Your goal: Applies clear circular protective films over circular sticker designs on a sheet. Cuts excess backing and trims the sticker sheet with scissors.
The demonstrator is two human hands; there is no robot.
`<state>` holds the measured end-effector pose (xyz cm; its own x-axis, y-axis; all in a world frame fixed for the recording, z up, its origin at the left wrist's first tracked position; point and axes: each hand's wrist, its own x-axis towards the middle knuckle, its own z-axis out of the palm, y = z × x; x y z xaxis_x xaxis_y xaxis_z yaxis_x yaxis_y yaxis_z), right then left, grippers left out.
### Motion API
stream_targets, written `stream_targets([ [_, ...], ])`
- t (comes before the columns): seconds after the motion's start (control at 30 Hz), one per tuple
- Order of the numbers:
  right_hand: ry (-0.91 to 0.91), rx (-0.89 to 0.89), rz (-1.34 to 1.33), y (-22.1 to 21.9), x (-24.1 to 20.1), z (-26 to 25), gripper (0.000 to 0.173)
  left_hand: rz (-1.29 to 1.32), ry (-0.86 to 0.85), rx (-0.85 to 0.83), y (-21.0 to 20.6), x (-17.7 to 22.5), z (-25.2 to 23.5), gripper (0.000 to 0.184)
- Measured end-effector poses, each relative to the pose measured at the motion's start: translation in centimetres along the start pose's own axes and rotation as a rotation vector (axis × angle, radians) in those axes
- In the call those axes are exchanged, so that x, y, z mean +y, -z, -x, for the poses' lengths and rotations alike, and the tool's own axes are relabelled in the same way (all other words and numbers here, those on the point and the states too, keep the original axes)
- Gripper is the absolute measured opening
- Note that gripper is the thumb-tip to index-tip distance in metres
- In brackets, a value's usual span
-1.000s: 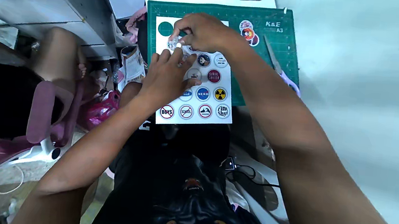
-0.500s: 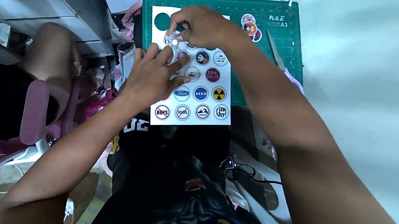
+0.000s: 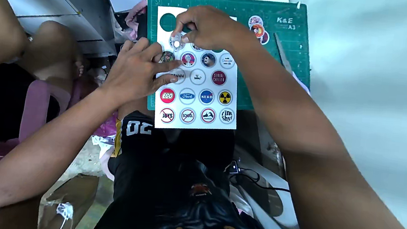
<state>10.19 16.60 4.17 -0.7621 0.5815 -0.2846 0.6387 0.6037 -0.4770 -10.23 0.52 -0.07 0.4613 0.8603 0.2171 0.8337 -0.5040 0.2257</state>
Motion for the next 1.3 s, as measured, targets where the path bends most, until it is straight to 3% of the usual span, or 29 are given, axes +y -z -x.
stream_targets([
  [0.33,0.002,-0.004,0.002,0.1,-0.1,0.2,0.018,0.082,-0.179,0.025,1.0,-4.2,0.0,0.041],
  [0.57,-0.006,-0.007,-0.011,0.2,-0.2,0.2,0.017,0.078,-0.330,-0.043,2.1,-7.8,-1.0,0.041],
  [0.7,-0.007,-0.011,-0.030,0.1,-0.2,0.4,0.019,0.012,-0.417,-0.162,4.0,-9.3,-2.8,0.049],
  [0.9,-0.017,-0.006,-0.031,-0.2,0.2,0.1,0.020,-0.142,-0.414,-0.341,5.8,-11.1,-4.2,0.062],
  [1.03,0.010,0.001,-0.027,-0.2,0.5,0.1,0.020,-0.170,-0.374,-0.348,6.2,-9.3,-3.7,0.068],
  [1.17,0.099,0.053,-0.111,-0.6,2.2,0.7,0.027,-0.054,-0.265,-0.230,5.9,-7.8,-2.9,0.061],
  [1.3,0.075,0.162,-0.151,-1.0,0.9,1.9,0.037,0.071,-0.070,-0.076,4.9,-5.9,-1.1,0.053],
])
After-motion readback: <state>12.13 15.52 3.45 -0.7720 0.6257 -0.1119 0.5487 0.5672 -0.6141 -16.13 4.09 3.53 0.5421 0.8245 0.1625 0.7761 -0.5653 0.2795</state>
